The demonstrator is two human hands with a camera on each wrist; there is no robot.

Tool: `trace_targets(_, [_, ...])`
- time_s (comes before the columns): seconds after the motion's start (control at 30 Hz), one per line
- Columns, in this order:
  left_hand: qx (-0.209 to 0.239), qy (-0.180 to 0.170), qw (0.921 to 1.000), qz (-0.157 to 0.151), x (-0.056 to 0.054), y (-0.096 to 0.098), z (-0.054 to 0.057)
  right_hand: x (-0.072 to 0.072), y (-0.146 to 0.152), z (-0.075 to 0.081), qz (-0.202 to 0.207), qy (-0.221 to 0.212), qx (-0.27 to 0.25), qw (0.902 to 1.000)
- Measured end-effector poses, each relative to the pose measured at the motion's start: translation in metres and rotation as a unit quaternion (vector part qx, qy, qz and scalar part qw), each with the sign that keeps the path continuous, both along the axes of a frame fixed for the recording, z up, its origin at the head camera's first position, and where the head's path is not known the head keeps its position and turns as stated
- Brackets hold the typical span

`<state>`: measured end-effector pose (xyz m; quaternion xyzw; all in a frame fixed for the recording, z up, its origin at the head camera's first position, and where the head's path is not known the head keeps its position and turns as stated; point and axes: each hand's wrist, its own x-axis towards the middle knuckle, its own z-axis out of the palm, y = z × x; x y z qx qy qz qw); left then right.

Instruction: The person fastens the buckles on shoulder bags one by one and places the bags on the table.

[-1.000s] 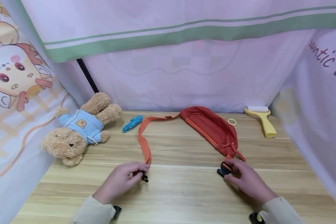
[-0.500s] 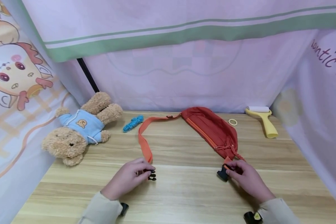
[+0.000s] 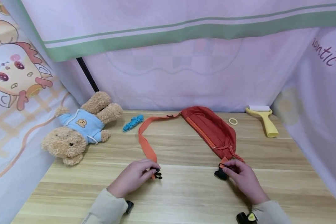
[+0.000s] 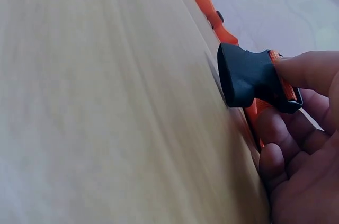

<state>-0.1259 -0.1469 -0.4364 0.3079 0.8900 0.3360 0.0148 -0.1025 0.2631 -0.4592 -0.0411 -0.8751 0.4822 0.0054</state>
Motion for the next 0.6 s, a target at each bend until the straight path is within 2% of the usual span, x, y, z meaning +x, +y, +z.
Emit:
trace_targets(0.1, [-0.003, -0.016, 0.9999, -0.007, -0.0009, 0.0027, -0.0004, 0.0010, -0.0020, -0.0012, -0.009, 0.006, -0.021, 0.9997])
trace_targets(0.33, [0.027, -0.070, 0.9971, -0.013, -0.0029, 0.0054, -0.0030, 0.0026, -0.0041, -0.0052, -0.019, 0.016, -0.076, 0.9968])
trace_targets(0.43, [0.024, -0.071, 0.9971, -0.015, -0.0034, 0.0062, -0.0046, 0.0025, -0.0037, -0.0058, -0.019, 0.012, -0.089, 0.9958])
trace_targets(0.6, [0.010, -0.058, 0.9983, 0.001, -0.0041, 0.0084, -0.0055, 0.0030, -0.0026, -0.0056, -0.019, 0.008, -0.077, 0.9968])
